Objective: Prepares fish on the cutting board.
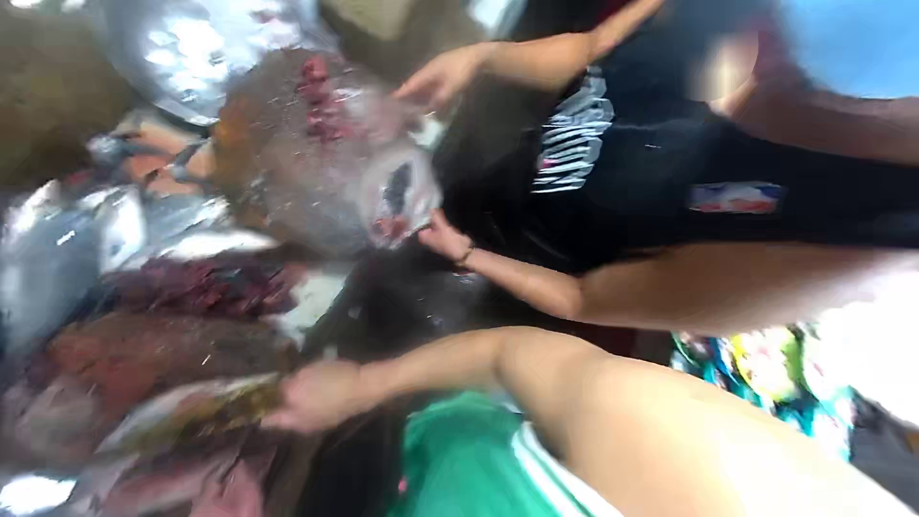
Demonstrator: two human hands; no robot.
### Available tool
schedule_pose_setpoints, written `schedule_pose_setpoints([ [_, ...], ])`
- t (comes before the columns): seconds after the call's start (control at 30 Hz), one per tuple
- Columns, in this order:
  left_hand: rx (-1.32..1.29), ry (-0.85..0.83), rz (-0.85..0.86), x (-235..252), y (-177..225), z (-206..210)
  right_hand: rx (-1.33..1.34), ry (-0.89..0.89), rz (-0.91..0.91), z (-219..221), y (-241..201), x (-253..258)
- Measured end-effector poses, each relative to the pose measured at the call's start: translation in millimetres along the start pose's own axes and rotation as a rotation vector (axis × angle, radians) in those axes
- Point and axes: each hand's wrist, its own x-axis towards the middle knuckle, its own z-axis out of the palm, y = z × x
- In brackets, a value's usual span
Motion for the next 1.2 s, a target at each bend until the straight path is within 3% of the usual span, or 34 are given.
schedule_pose_setpoints([
  [0.13,-0.033,0.336,-0.110,-1.6,20.9,40.5,-0.123,-0.078,0.008,-6.4,6.9,15.2],
  [0.2,0.067,0.514,0.012,5.3,18.3,39.2,-0.228,-0.156,0.044,-2.7,16.3,32.9],
  [0.27,0.391,0.621,0.243,1.9,7.9,31.8,-0.325,-0.214,0.081,3.8,21.3,42.0],
  [0.37,0.880,0.445,0.551,12.7,-9.0,24.9,-0.452,-0.263,0.096,5.0,13.1,55.8],
  [0.47,1.137,0.227,0.638,36.6,-27.3,36.9,-0.485,-0.287,0.080,10.0,2.5,74.3],
  [0.53,1.260,0.203,0.751,56.9,-46.3,41.7,-0.520,-0.298,0.079,11.8,-2.3,92.7],
  [0.63,1.304,0.287,0.854,67.7,-62.7,42.9,-0.591,-0.311,0.091,15.4,-2.4,109.8],
  [0.87,1.280,0.288,0.854,68.2,-60.8,42.6,-0.684,-0.364,0.090,10.1,-3.9,114.0],
  [1.2,1.284,0.275,0.860,72.1,-64.3,41.2,-0.736,-0.262,0.100,23.7,-2.1,136.1],
])
